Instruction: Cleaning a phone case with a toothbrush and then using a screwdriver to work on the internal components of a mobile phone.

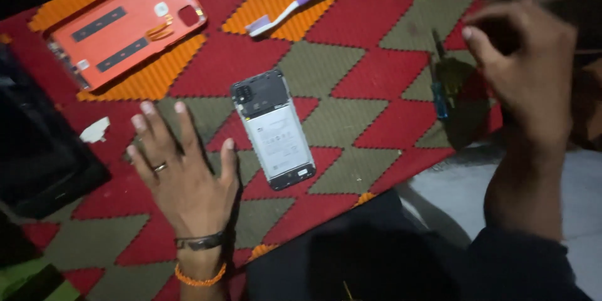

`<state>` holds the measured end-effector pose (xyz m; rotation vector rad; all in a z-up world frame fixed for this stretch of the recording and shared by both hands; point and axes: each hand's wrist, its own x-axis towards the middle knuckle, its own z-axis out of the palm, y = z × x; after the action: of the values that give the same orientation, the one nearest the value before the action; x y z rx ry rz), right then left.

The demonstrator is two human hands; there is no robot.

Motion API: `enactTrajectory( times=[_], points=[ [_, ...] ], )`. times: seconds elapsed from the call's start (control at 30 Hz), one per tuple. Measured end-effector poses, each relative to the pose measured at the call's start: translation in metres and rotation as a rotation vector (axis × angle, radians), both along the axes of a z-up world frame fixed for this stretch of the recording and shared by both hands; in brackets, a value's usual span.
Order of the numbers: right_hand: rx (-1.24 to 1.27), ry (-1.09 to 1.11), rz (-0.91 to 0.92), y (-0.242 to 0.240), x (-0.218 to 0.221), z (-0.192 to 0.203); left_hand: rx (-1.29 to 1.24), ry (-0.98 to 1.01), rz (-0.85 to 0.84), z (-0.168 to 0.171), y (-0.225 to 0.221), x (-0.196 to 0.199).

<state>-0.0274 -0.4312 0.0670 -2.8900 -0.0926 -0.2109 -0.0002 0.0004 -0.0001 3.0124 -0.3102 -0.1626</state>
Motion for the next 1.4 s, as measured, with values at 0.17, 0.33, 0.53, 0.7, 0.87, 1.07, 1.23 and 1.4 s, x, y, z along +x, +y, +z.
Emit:
enactTrajectory(
  times=[0.17, 0.33, 0.53, 0.7, 0.87, 1.07, 1.23, 1.4],
  points=[
    [0.097, 0.178, -0.257, 0.002, -0.033, -0.023, 0.001, -0.015, 0.005, 0.006, -0.005, 0.000],
    [0.278, 0.247, -0.359, 0.008, -0.040, -0.033, 0.019, -0.002, 0.026, 0.002, -0.003, -0.001],
    [0.268, 0.044, -0.304, 0.004, -0.042, -0.040, -0.148, -0.045, -0.047, 0.003, 0.011, -0.004],
    [0.492, -0.081, -0.166, 0.025, -0.034, -0.018, -0.569, -0.160, -0.260, 0.032, 0.007, 0.001],
    [0.519, -0.068, 0.115, 0.067, -0.018, 0.011, -0.732, -0.170, -0.405, 0.061, -0.018, 0.004],
    [0.612, -0.024, 0.336, 0.132, -0.022, 0.021, -0.806, -0.148, -0.598, 0.057, -0.043, 0.002],
    [0.667, -0.026, 0.349, 0.145, -0.024, 0.016, -0.879, 0.033, -0.647, 0.041, -0.042, 0.000],
    [0.735, -0.019, 0.336, 0.142, -0.028, 0.004, -0.950, 0.137, -0.592, 0.030, -0.037, 0.000]
  ],
)
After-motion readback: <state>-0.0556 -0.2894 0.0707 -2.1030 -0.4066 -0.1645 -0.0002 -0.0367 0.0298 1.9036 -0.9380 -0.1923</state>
